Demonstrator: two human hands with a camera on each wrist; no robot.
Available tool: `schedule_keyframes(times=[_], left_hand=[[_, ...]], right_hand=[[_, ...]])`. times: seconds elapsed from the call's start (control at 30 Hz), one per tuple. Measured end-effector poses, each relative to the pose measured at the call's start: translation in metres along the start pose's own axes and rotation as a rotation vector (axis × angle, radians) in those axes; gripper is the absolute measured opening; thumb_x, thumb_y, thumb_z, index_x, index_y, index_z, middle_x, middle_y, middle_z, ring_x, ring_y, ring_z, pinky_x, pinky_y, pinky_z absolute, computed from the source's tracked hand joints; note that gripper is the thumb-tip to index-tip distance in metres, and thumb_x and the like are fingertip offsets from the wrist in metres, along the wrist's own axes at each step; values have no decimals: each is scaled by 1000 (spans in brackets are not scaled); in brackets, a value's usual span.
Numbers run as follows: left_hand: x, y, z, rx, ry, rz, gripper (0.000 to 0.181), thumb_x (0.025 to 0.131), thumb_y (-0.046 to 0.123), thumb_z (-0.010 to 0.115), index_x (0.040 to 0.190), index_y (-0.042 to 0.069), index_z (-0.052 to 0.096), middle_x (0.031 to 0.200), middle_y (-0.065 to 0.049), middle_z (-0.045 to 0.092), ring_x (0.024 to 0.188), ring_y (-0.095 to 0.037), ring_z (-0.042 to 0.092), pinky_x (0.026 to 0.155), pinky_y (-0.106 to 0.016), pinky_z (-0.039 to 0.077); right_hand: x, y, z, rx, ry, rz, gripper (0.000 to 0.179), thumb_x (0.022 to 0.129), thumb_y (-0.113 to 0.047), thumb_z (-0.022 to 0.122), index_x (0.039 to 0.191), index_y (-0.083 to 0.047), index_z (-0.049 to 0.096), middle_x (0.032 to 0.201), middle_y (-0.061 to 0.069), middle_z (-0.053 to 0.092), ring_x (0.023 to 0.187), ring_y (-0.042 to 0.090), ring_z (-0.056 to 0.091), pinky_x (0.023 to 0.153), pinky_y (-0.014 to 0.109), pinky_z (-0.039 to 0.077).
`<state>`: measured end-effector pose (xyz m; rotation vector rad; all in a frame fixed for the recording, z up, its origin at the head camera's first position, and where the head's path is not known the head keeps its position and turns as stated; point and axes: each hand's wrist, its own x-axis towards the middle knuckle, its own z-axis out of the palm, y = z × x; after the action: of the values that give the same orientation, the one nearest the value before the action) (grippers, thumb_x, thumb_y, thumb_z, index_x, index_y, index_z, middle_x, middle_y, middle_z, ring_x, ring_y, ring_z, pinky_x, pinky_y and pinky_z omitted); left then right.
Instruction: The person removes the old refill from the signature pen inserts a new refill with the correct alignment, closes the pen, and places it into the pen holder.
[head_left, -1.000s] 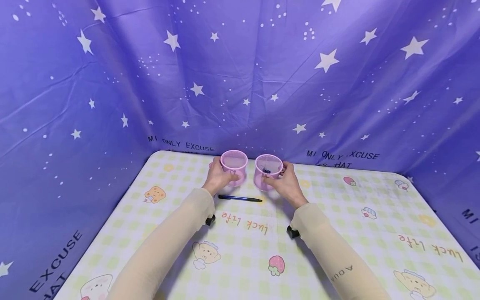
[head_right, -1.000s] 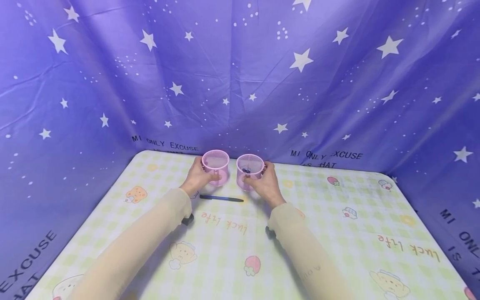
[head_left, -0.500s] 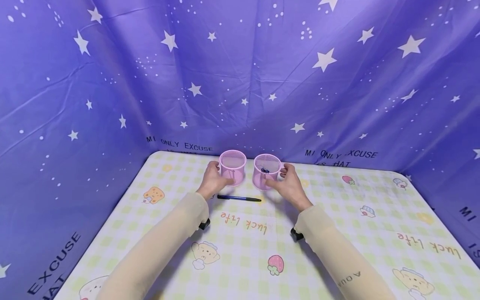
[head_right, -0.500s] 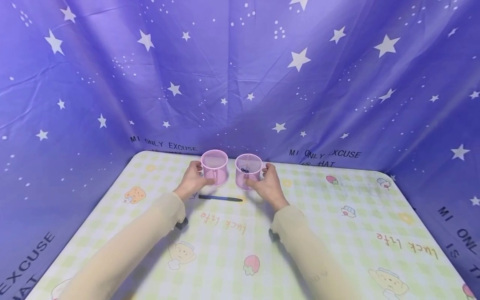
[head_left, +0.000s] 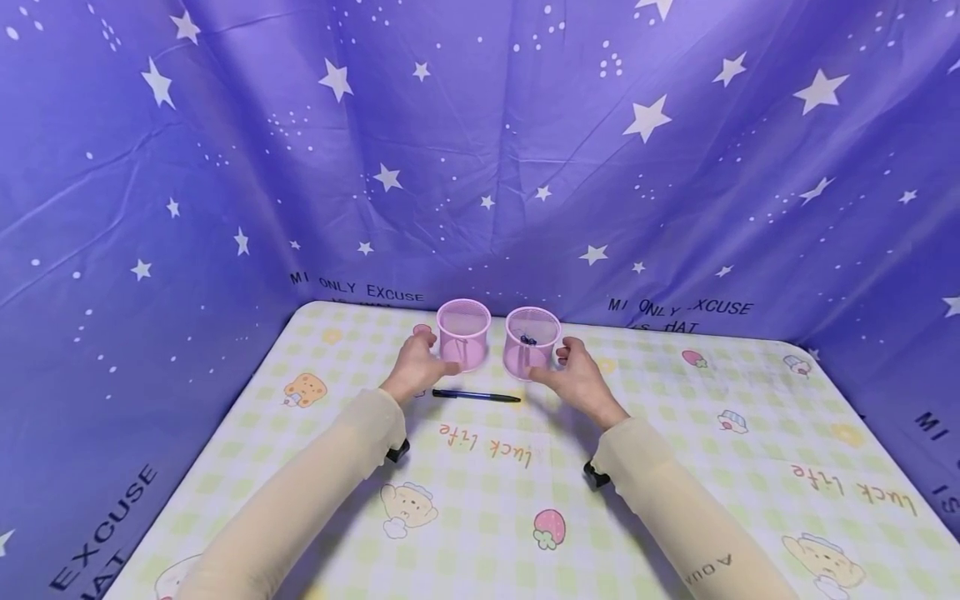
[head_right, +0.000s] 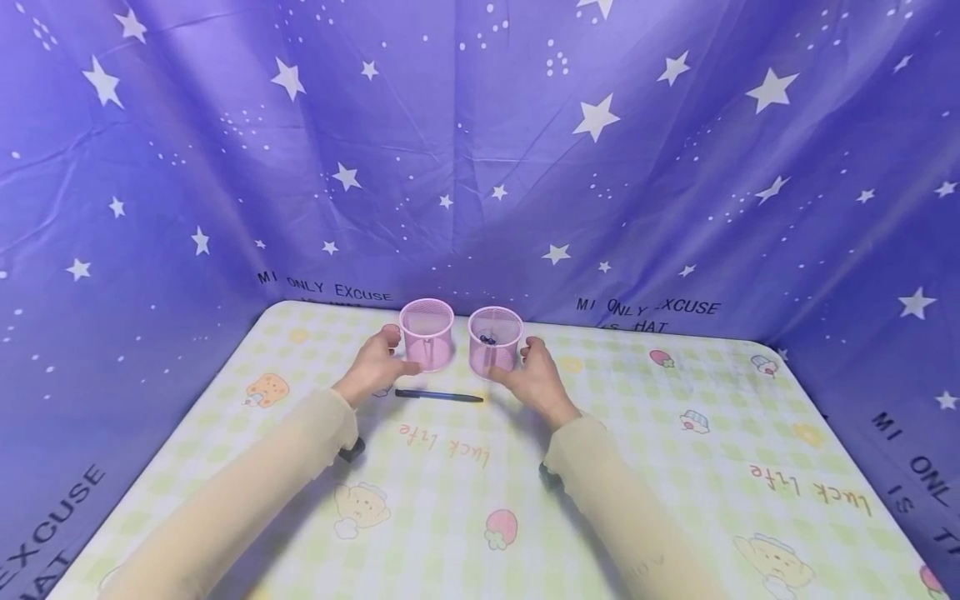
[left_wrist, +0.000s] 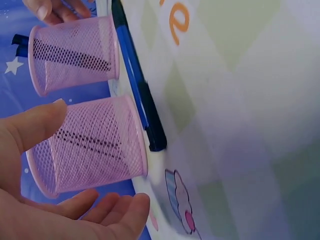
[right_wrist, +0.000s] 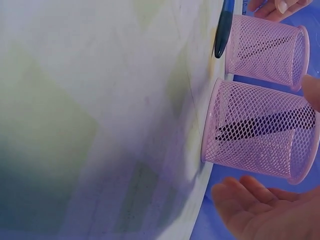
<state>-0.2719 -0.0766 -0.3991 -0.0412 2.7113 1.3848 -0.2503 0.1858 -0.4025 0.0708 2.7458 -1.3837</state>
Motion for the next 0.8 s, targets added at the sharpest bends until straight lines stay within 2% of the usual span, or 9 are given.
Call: schedule_keyframes(times=[0.17,0.43,0.63,0.8], left_hand=[[-2,-1,-5,64,-46,-5,69,72,22,81,128,-6,51,134,-20,50,124,-34,46,103,-45,38],[-10,0,-5,134,-108,68,53,75,21,79,119,-3,58,123,-18,59,114,-31,54,99,-43,41],[-14,1,-2,185,-139,108,40,77,19,78,108,-1,62,112,-15,62,104,-29,57,94,-41,44],[-17,2,2,211,-146,148,36,76,17,78,104,-1,65,104,-15,64,98,-28,58,90,-40,46]], right_hand=[[-5,-2,1,-15,-10,15,96,79,-40,74,145,3,20,136,23,43,127,36,42,103,48,36],[-10,-1,1,-29,-26,24,86,81,-40,72,142,2,28,132,22,48,123,37,46,101,50,38],[-12,1,3,-104,10,-24,61,82,-35,71,123,2,46,117,20,56,107,33,54,92,46,43],[-14,0,6,-164,12,-85,42,82,-31,71,106,0,55,101,14,60,91,26,55,81,39,46]])
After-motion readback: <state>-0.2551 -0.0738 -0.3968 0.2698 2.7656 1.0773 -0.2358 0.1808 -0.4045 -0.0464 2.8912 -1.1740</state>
